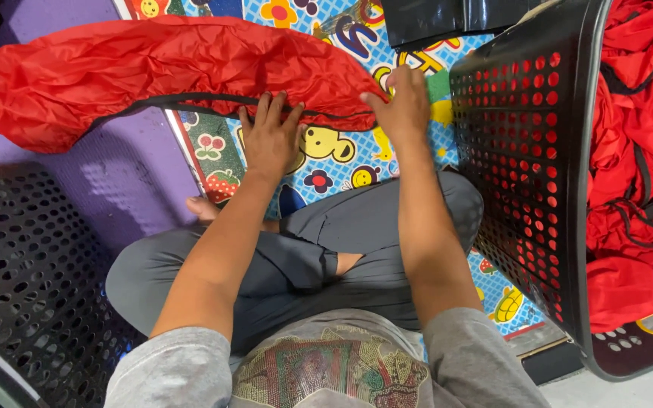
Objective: The person sits on the floor and trims the black elastic edge of a red fabric item using pink scissors. After cutting, they stretch and smooth the fabric by hand, then fold it into a smaller bundle.
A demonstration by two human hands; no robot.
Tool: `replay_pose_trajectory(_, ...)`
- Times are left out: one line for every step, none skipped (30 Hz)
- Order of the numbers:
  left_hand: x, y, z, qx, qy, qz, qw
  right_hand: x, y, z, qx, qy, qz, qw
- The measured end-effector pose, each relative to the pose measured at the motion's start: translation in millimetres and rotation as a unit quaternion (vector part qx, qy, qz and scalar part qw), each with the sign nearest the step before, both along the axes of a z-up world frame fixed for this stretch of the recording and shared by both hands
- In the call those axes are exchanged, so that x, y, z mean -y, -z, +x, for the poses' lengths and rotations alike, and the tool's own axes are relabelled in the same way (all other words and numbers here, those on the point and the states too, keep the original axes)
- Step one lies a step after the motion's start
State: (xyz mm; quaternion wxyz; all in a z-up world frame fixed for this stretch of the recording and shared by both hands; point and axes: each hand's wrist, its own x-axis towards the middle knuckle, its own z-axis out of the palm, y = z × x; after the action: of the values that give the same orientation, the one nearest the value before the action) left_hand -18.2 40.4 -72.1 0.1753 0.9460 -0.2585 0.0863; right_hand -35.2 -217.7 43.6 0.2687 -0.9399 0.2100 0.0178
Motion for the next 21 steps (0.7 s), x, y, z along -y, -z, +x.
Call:
replay_pose_trajectory(1.7,-5.2,2.1,0.001,-0.001,-0.002,1.000,-4.4,3.0,-0.8,0.001,-0.001,-0.002,1.000)
replay_pose_trajectory(3.5,-10.1,4.2,-0.027,-0.011,-0.010,1.000,-8.7,6.2,-1.7,0.054,-0.072,-0.039,0.995)
replay_pose_trajectory(4.8,-14.8,3.4,-0.058,-0.020,-0.018,0.998,-13.3,9.9,-5.1,0.103,-0.143,-0.075,0.981)
replay_pose_trajectory(6.2,-15.3,3.9,-0.060,-0.020,-0.019,0.998,-12.4,16.9,-7.8,0.101,-0.144,-0.076,0.982)
replay_pose_trajectory(5.9,-16.1,4.9,-0.065,-0.023,-0.020,0.997,-12.8,24.2,-9.7,0.055,-0.174,-0.083,0.980)
replay_pose_trajectory(5.5,-17.2,5.9,-0.070,-0.026,-0.021,0.997,-13.4,31.3,-11.5,0.008,-0.205,-0.090,0.975)
replay_pose_trajectory(5.9,-15.3,6.8,-0.069,-0.027,-0.021,0.997,-8.2,49.7,-13.5,0.009,-0.206,-0.090,0.974)
replay_pose_trajectory(6.2,-13.2,7.7,-0.063,-0.029,-0.023,0.997,-3.0,68.2,-15.4,0.026,-0.213,-0.119,0.969)
replay_pose_trajectory(6.6,-11.0,4.9,-0.059,-0.031,-0.025,0.997,2.3,86.5,-21.0,0.040,-0.219,-0.148,0.963)
replay_pose_trajectory(5.8,-16.6,5.4,-0.061,-0.031,-0.026,0.997,-3.6,74.4,-19.4,0.038,-0.220,-0.148,0.963)
replay_pose_trajectory(6.8,-22.2,7.0,-0.053,-0.031,-0.032,0.998,-7.8,61.8,-16.9,0.041,-0.216,-0.165,0.962)
replay_pose_trajectory(7.8,-28.1,8.7,-0.045,-0.031,-0.038,0.998,-12.1,48.9,-14.4,0.043,-0.212,-0.181,0.959)
replay_pose_trajectory(7.7,-29.6,9.6,-0.043,-0.032,-0.039,0.998,-12.7,53.1,-14.9,0.044,-0.212,-0.183,0.959)
replay_pose_trajectory(7.5,-31.3,10.6,-0.032,-0.035,-0.039,0.998,-13.3,57.1,-15.3,0.023,-0.200,-0.186,0.962)
replay_pose_trajectory(7.7,-32.7,11.3,-0.021,-0.038,-0.040,0.998,-13.7,61.4,-16.3,0.001,-0.188,-0.190,0.964)
replay_pose_trajectory(7.4,-29.2,13.4,-0.020,-0.038,-0.040,0.998,-18.5,56.4,-15.6,0.001,-0.187,-0.191,0.964)
replay_pose_trajectory(6.5,-25.5,12.8,-0.011,-0.041,-0.036,0.998,-23.8,51.6,-17.2,0.020,-0.190,-0.208,0.959)
replay_pose_trajectory(5.6,-21.6,12.0,-0.003,-0.044,-0.031,0.999,-29.2,46.8,-18.9,0.039,-0.194,-0.224,0.954)
replay_pose_trajectory(5.5,-16.9,11.0,-0.003,-0.044,-0.031,0.999,-29.9,44.5,-21.5,0.039,-0.194,-0.224,0.954)
replay_pose_trajectory(5.5,-12.4,10.0,-0.002,-0.045,-0.033,0.998,-30.5,42.1,-24.1,0.046,-0.219,-0.252,0.942)
replay_pose_trajectory(5.7,-7.8,9.7,0.001,-0.046,-0.036,0.998,-31.0,39.4,-26.1,0.054,-0.243,-0.280,0.927)
